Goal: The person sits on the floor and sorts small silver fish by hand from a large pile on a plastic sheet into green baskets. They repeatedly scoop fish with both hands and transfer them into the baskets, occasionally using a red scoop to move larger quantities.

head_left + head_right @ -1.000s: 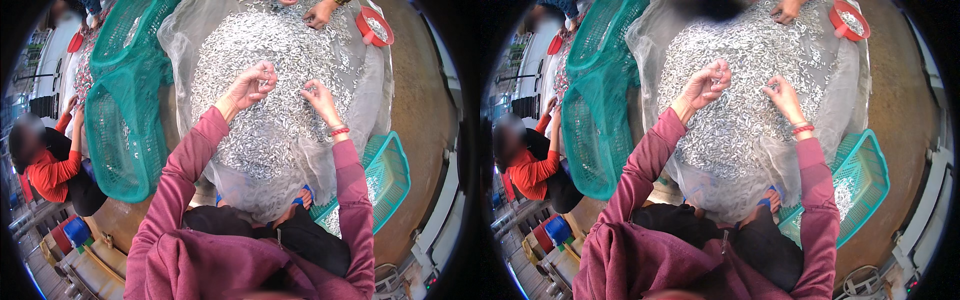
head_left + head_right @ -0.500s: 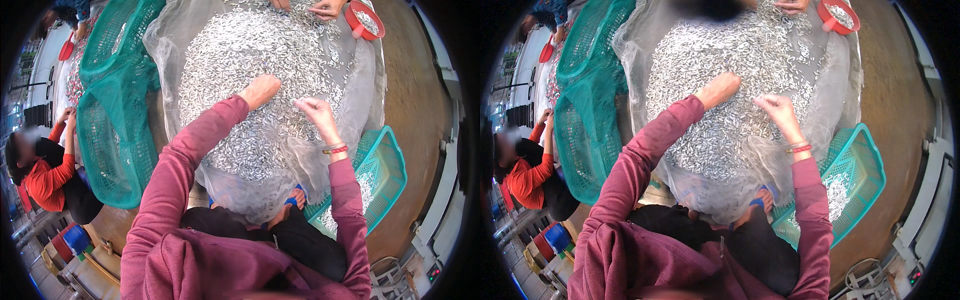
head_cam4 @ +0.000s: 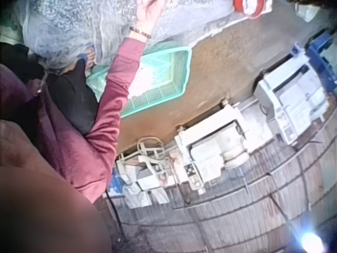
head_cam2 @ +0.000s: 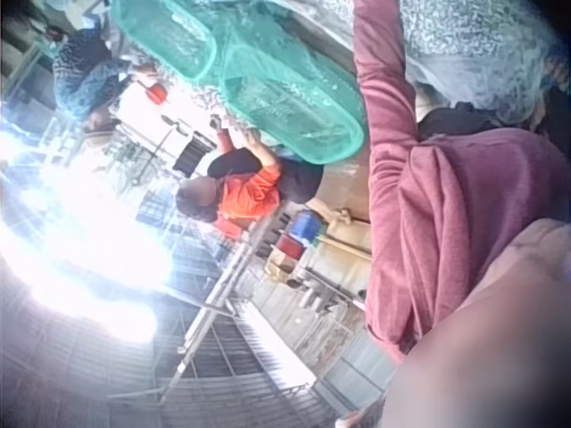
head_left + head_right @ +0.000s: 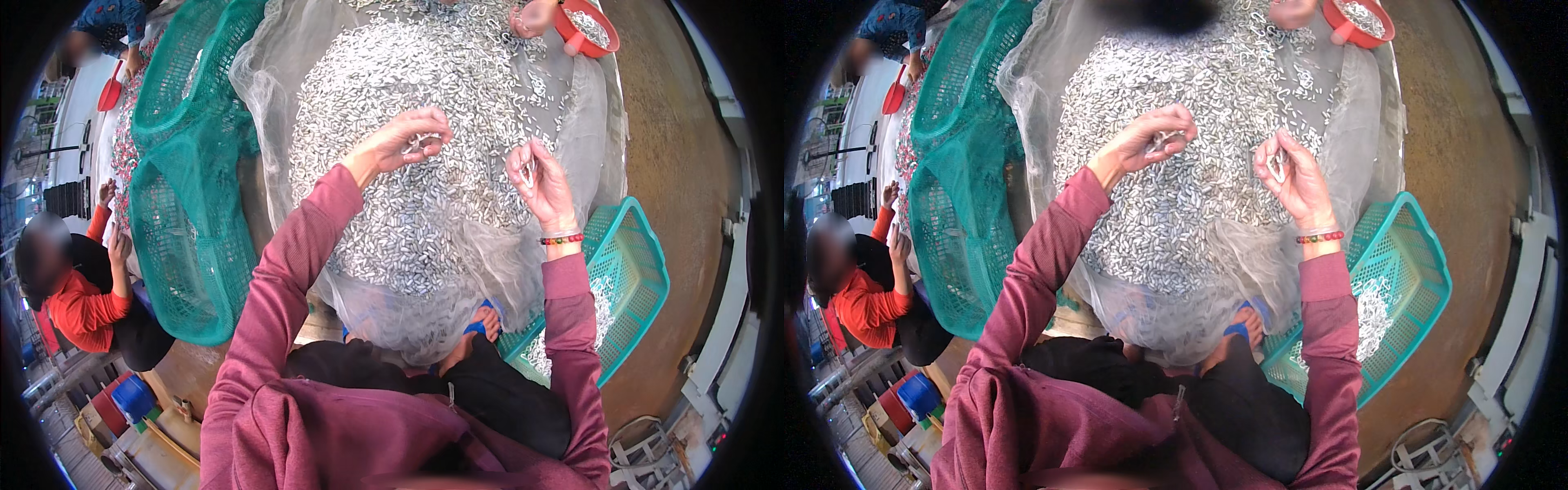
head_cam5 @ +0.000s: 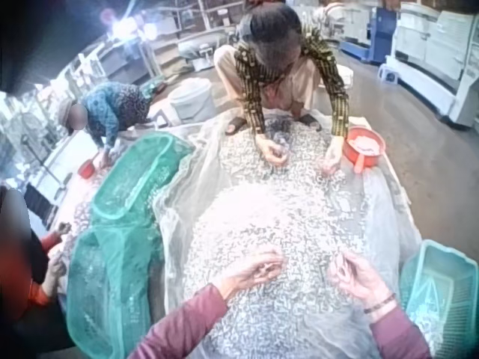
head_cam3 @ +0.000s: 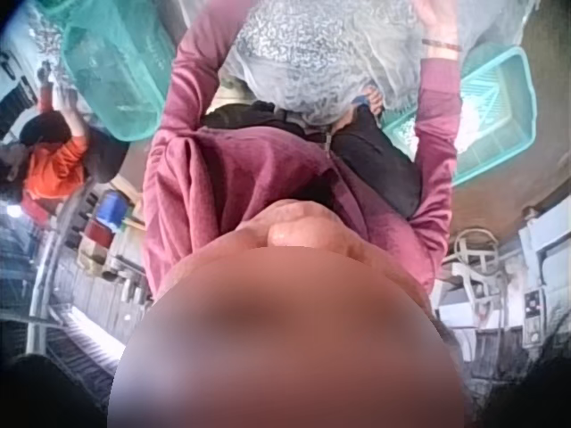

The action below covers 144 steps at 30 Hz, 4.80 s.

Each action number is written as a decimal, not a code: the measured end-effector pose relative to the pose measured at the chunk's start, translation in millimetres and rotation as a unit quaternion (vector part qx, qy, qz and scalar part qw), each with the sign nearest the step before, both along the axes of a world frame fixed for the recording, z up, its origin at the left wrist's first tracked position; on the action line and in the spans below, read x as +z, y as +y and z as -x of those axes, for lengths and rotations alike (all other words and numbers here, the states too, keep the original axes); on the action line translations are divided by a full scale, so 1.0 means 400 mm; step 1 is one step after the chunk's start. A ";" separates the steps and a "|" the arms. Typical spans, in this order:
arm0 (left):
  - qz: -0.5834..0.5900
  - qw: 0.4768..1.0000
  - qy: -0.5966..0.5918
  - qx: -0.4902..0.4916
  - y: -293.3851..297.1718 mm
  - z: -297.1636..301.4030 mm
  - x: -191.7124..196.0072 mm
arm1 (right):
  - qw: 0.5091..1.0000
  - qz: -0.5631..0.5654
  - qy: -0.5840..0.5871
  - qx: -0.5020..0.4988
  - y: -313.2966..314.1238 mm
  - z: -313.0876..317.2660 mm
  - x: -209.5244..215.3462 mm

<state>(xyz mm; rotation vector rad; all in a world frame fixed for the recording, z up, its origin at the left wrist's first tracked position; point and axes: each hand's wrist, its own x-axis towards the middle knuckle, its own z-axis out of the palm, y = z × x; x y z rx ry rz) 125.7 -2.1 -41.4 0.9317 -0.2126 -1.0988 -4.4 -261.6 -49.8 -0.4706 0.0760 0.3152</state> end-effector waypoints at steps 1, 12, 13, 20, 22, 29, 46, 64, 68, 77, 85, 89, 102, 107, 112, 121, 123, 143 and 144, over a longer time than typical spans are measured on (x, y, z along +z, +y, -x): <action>-0.054 0.997 -0.028 -0.048 -0.019 -0.005 -0.019 | 0.999 -0.034 0.031 0.000 0.000 0.001 -0.010; -0.406 0.602 -0.671 -0.154 -0.118 -0.010 -0.063 | 0.960 -0.234 0.143 -0.050 0.032 0.055 -0.062; -0.348 0.669 -0.650 -0.097 -0.093 -0.022 -0.036 | 0.953 -0.273 0.130 -0.028 0.030 0.052 -0.058; -0.189 0.773 -0.601 -0.074 -0.107 -0.006 0.178 | 0.978 -0.141 0.152 -0.004 0.089 0.024 -0.022; -0.130 0.757 -0.628 -0.123 -0.139 0.033 0.213 | 0.982 -0.082 0.162 -0.049 0.106 0.016 -0.009; -0.265 0.628 -0.731 -0.035 0.014 -0.028 0.196 | 0.929 0.200 0.227 -0.212 -0.061 0.226 0.223; -0.193 0.642 -0.740 -0.044 0.061 0.454 -0.016 | 0.579 0.803 -0.125 0.072 0.080 0.270 0.140; -0.200 0.580 -0.773 -0.160 0.045 0.328 -0.008 | 0.706 0.673 0.221 -0.008 -0.200 0.526 0.412; -0.336 0.588 -0.714 -0.180 0.110 0.324 0.020 | 0.621 0.732 0.277 0.047 -0.229 0.509 0.384; -0.389 0.645 -0.639 -0.156 0.086 0.319 -0.113 | 0.629 0.701 0.212 0.262 -0.272 0.444 0.336; -0.308 0.596 -0.728 -0.139 -0.069 0.231 -0.219 | 0.603 0.793 0.034 0.082 -0.223 0.330 0.328; -0.263 0.631 -0.726 -0.075 -0.254 0.163 -0.286 | 0.548 0.835 0.048 0.005 -0.192 0.241 0.332; -0.210 0.558 -0.759 -0.262 -0.569 -0.177 -0.098 | 0.501 0.848 0.043 0.168 -0.293 -0.116 -0.021; -0.164 0.559 -0.807 -0.094 -0.417 -0.071 -0.084 | 0.341 0.925 -0.141 -0.091 -0.174 -0.042 -0.120; -0.312 0.519 -0.775 -0.182 -0.299 0.111 -0.176 | 0.402 0.908 -0.050 -0.106 -0.031 0.086 -0.192; -0.292 0.600 -0.723 -0.179 -0.277 0.153 -0.214 | 0.676 0.736 -0.034 0.037 0.004 0.196 -0.058; -0.274 0.623 -0.702 -0.208 -0.262 0.136 -0.202 | 0.745 0.665 -0.001 -0.044 -0.049 0.190 -0.036; -0.165 0.569 -0.761 -0.263 -0.270 0.069 -0.213 | 0.379 0.907 -0.166 0.077 -0.136 -0.055 -0.178; -0.139 0.553 -0.763 -0.304 -0.244 0.058 -0.209 | 0.403 0.894 -0.177 0.080 -0.146 -0.029 -0.175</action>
